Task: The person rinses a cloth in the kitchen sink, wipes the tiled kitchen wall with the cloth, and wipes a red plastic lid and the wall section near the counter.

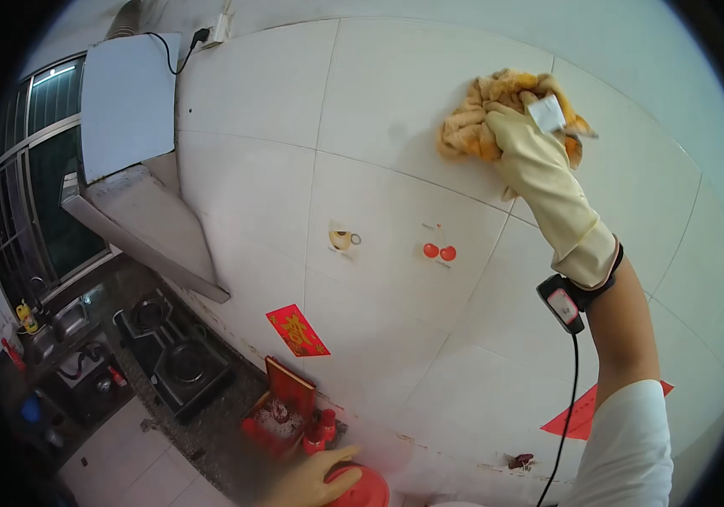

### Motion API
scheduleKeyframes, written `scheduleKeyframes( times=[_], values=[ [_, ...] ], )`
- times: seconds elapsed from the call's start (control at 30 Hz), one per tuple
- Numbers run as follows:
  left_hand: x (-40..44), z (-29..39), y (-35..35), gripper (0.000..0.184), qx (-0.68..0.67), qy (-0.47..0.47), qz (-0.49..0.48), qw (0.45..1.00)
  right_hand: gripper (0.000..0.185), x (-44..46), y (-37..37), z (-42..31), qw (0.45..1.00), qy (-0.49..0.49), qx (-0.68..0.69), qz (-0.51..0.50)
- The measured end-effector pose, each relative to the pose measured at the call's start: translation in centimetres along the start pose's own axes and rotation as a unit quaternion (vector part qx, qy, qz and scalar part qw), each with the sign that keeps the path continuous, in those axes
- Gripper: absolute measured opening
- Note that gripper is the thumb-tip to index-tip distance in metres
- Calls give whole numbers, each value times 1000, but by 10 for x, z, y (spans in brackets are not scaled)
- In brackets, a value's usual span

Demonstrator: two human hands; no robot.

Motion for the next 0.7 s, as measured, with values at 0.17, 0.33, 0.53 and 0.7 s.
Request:
scheduleKeyframes(
  times=[0.17,0.33,0.53,0.7],
  values=[
    [-12,-5,6,59,-45,3,-14,999,37,-47,-18,1,981,101,-165,16],
    [-13,-43,17,59,-89,-5,46,995,42,-30,-42,-24,869,-79,-488,30],
    [0,-22,12,58,-21,-7,-1,1000,31,-6,-27,-13,896,47,-442,-27],
    [-11,-25,22,61,-32,32,-4,999,24,-63,-46,-9,966,77,-248,8]
  ],
)
Point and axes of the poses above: each hand's wrist, its own x-axis towards the middle knuckle, its own y-axis out of the back of the hand, z = x × y, the point moved 2 cm from there along x, towards the middle knuckle, and after that the axes turned 10 degrees about y, right-handed, at the moved point
